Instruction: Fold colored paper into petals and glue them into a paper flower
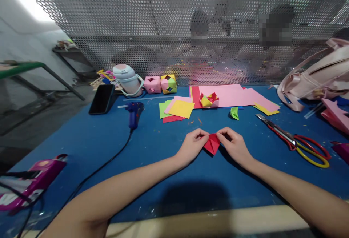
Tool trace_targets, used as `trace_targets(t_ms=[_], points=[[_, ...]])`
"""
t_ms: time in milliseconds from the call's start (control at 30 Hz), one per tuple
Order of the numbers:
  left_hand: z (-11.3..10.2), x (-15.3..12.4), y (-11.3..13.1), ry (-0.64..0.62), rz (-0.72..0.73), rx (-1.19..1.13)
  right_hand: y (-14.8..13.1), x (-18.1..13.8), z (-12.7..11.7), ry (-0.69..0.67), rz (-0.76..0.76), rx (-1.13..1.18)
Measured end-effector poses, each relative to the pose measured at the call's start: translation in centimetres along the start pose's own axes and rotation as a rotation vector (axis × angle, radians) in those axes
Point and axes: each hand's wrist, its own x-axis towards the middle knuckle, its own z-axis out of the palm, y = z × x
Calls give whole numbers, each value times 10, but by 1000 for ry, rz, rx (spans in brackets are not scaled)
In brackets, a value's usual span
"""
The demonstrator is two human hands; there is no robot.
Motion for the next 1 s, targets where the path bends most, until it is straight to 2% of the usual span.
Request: trace_targets(t_ms=[167, 267, 433, 567, 700, 833, 1000], points=[[0, 0, -2, -73, -8, 17, -1, 0, 0, -11, -41, -5], [0, 0, -1, -29, 19, 23, -1, 0, 0, -26, 9, 44], [0, 1, -2, 43, 5, -105, -3, -1, 3, -119, 87, 59], [1, 2, -4, 28, 14, -149, -3, -1, 6, -106, 27, -27], [3, 2, -8, -56, -5, -178, -1, -1, 7, -59, -12, -71], [3, 3, -11, -80, -26, -97, -3, -2, 7, -60, -42, -80], [3, 3, -12, -104, 17, -23, -7, -2, 7, -65, -144, -61]])
